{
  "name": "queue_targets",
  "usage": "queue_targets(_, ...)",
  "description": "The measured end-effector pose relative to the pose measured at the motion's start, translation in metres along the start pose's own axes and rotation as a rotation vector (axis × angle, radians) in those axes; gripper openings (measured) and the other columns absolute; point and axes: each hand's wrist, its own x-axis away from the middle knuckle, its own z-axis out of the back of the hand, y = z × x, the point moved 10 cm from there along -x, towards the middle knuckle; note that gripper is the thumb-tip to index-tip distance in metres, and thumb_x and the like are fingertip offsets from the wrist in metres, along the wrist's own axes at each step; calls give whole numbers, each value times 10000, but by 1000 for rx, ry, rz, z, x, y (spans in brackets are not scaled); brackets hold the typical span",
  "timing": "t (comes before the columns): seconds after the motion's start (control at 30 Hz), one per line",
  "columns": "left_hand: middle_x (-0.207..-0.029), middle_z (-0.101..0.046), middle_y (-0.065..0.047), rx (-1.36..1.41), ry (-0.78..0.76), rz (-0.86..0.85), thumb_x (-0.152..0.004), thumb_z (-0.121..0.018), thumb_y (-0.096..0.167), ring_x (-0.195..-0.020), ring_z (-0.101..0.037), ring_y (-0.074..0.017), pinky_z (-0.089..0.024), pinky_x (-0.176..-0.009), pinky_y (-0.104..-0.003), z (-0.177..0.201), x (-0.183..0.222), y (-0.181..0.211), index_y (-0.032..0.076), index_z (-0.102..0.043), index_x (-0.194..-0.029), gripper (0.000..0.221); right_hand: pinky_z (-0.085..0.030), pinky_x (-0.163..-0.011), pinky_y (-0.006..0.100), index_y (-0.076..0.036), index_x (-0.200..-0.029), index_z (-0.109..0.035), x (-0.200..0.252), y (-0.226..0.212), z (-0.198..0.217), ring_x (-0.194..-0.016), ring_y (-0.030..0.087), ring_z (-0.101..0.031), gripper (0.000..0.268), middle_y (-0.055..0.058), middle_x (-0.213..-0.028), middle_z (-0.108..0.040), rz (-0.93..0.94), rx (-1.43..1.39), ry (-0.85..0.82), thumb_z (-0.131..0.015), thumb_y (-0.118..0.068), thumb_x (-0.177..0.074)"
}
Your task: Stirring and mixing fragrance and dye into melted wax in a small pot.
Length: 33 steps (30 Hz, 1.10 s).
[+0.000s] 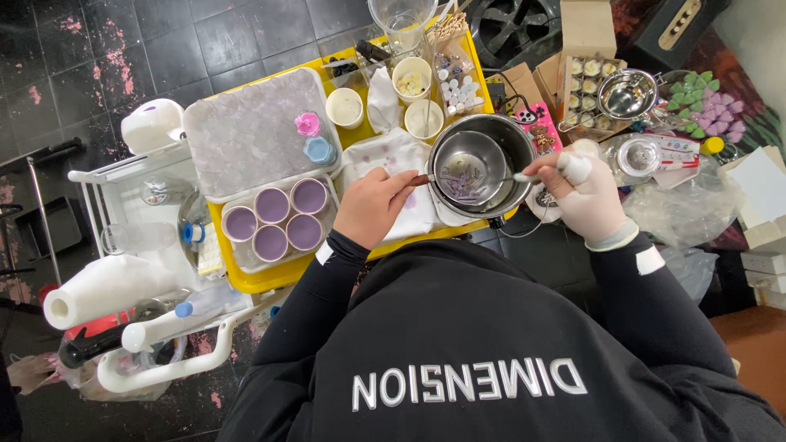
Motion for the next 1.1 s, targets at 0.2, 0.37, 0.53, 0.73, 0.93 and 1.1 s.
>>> queue_targets(0.2, -781, -547, -93, 1, -6, -10, -973, -698, 195, -696, -598, -286, -482, -645, -414, 0, 0, 2, 145, -745, -1213, 249, -505, -842, 322, -46, -1086, -718, -7, -12, 11, -915, 185, -653, 186, 73, -970, -708, 128, 119, 159, -614, -196, -1119)
queue_targets(0.37, -780, -549, -94, 6, -2, -11, -963, -701, 190, -693, -599, -287, -483, -640, -413, 1, 0, 2, 146, -750, -1208, 253, -501, -776, 317, -59, -1032, -735, 0, -5, 0, -827, 172, -650, 196, 51, -845, -699, 30, 91, 65, -616, -206, -1082)
queue_targets(0.53, -776, -549, -94, 12, -1, -24, -961, -705, 185, -685, -600, -286, -484, -638, -412, 1, -2, 1, 142, -749, -1209, 255, -512, -751, 287, -65, -1037, -718, 3, 9, -11, -784, 148, -657, 195, 27, -844, -699, -102, -100, 23, -601, -214, -1082)
queue_targets(0.73, -775, -549, -100, -1, -5, -40, -955, -711, 175, -678, -596, -287, -478, -635, -417, 3, -3, 4, 129, -745, -1201, 252, -482, -827, 312, -35, -1077, -756, 1, -14, 5, -886, 184, -604, 192, 76, -893, -687, 96, 225, 175, -648, -192, -1101)
queue_targets(0.93, -769, -546, -99, 8, -12, -34, -949, -711, 168, -670, -592, -286, -476, -626, -416, 3, -3, 4, 130, -747, -1204, 261, -528, -796, 280, -36, -1061, -721, 5, 9, -6, -845, 123, -669, 185, 32, -920, -723, -51, -101, 91, -616, -183, -1094)
queue_targets(1.1, -770, -541, -97, 2, -18, -48, -949, -708, 161, -674, -588, -282, -476, -628, -412, 2, -2, 4, 128, -745, -1208, 264, -524, -846, 272, -18, -1120, -716, -11, -1, -13, -911, 149, -690, 157, 83, -1004, -755, 5, -34, 130, -589, -111, -1113)
